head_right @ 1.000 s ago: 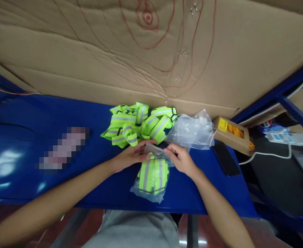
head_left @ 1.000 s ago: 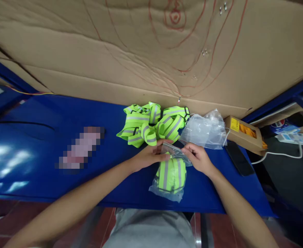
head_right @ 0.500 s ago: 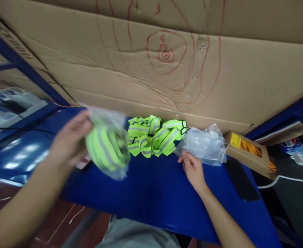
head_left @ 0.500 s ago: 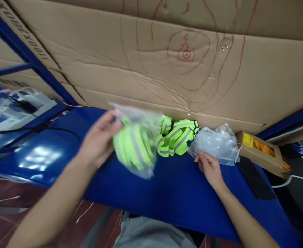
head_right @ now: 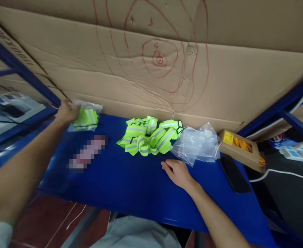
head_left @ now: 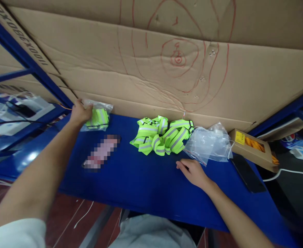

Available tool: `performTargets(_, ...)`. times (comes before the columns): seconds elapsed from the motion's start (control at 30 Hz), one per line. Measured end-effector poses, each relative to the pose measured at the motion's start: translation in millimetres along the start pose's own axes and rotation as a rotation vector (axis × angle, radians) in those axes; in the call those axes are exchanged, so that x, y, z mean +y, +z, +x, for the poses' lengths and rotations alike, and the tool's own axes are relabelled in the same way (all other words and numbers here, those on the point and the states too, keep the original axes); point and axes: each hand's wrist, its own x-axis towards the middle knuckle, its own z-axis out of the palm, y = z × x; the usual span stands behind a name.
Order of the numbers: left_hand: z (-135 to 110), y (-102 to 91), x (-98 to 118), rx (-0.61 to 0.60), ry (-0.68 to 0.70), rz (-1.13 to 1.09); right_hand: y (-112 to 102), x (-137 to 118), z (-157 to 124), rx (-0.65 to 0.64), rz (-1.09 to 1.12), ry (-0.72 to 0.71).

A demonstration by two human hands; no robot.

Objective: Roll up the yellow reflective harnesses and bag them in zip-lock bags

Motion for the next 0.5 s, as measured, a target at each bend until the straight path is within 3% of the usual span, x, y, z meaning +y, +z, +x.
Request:
performTargets(0.07, -3.1, 10.1, 10.4, 0.069, -0.028, 0.099, 0.0, -1.0, 0.1, 0.002, -0.016, -0.010)
performTargets(0.13, -13.4, 22.5, 34.4, 0.042, -0.005, 0.116, -1.2, -1.5, -0.1, 0.017, -0.034, -0.012)
performTargets(0.23, -44.5, 46.0, 91.5, -0.072, 0.162, 0.096, -6.5, 0.0, -0.8, 0.069, -0.069, -0.001)
performTargets(0.3, -73.6, 64.6, 132.7, -0.128, 0.365, 0.072, -10.8, 1.3, -1.1, 0.104, -0.093, 0.008)
performTargets(0.37, -105.2, 85.2, 165.4, -0.234, 0.484, 0.019, -13.7, 1.8, -1.0, 0.129, -0.111, 0.010)
performTargets(0.5, -155.9, 123.5, 191.2, -0.496, 0.603, 0.009, -12.8, 1.3, 0.8, 0.197, -0.129, 0.002)
